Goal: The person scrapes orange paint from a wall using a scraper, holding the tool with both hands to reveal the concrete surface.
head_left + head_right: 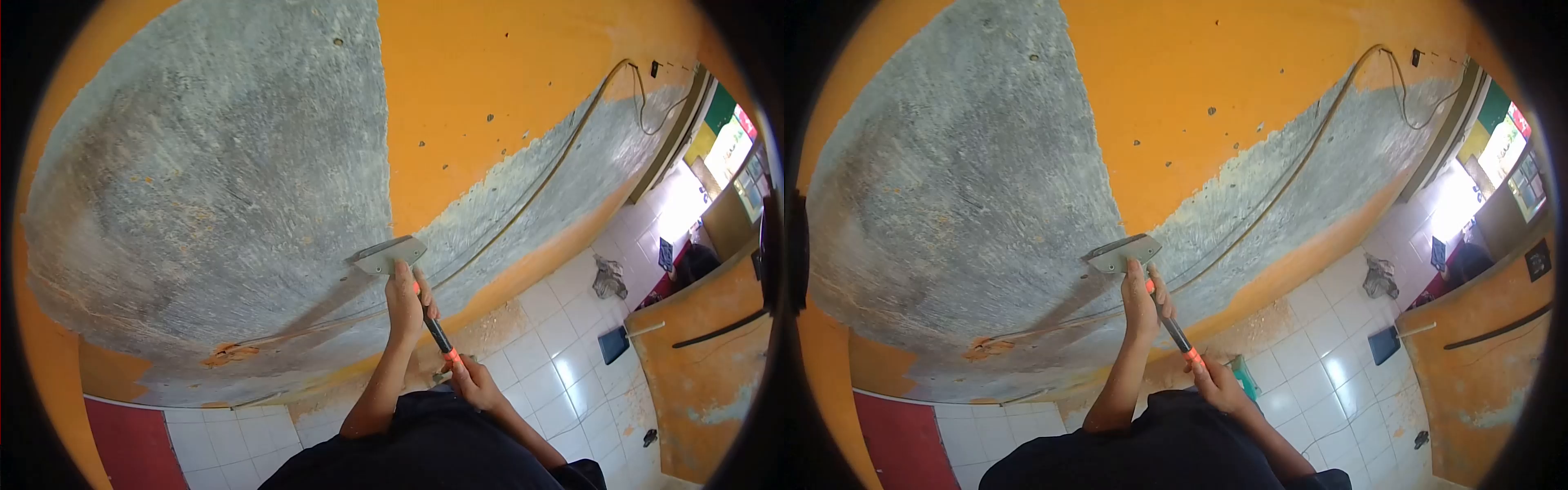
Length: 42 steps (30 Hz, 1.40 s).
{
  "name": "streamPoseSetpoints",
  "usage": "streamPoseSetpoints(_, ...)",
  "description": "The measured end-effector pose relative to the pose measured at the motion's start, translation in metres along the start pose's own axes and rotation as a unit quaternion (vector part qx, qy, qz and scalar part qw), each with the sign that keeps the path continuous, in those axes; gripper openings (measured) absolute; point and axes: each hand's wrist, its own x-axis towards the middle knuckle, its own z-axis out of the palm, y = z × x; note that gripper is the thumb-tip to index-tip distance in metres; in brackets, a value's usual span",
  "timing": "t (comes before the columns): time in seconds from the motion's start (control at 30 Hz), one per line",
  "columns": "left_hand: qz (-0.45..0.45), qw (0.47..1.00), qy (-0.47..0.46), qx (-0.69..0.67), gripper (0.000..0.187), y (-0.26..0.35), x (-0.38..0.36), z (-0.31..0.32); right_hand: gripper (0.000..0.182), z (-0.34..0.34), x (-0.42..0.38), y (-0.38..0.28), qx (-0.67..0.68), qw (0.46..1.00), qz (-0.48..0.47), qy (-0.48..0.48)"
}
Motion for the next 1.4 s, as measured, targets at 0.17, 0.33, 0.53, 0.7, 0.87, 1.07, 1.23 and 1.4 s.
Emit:
streamPoseSetpoints(0.17, 0.072, 0.987, 0.072, 0.123, 0.051, -0.020, 0.004, -0.013, 0.041, 0.012, 0.018, 0.040, -0.092, 0.992, -0.039, 0.082)
streamPoseSetpoints(0.33, 0.116, 0.980, 0.089, 0.136, 0.044, -0.006, 0.003, -0.003, 0.043, 0.021, 0.018, 0.024, -0.112, 0.988, -0.043, 0.101)
streamPoseSetpoints(0.53, 0.120, 0.980, 0.107, 0.122, 0.042, 0.004, 0.000, 0.003, 0.042, 0.022, 0.016, 0.020, -0.117, 0.990, -0.024, 0.077)
streamPoseSetpoints(0.7, 0.123, 0.976, 0.109, 0.141, 0.047, 0.000, -0.002, -0.002, 0.042, 0.031, 0.010, 0.016, -0.098, 0.990, -0.049, 0.091)
streamPoseSetpoints(0.87, 0.111, 0.981, 0.104, 0.118, 0.049, 0.016, -0.003, 0.009, 0.041, 0.027, 0.006, 0.003, -0.090, 0.994, -0.025, 0.061)
streamPoseSetpoints(1.07, 0.118, 0.981, 0.091, 0.124, 0.048, 0.020, -0.002, 0.006, 0.044, 0.032, 0.001, -0.017, -0.093, 0.994, -0.007, 0.053)
streamPoseSetpoints(1.23, 0.123, 0.980, 0.097, 0.120, 0.048, 0.019, -0.003, 0.008, 0.044, 0.035, 0.000, -0.018, -0.102, 0.993, 0.001, 0.064)
streamPoseSetpoints(1.4, 0.123, 0.982, 0.083, 0.117, 0.048, 0.032, -0.005, 0.014, 0.039, 0.034, -0.001, -0.024, -0.084, 0.994, -0.021, 0.063)
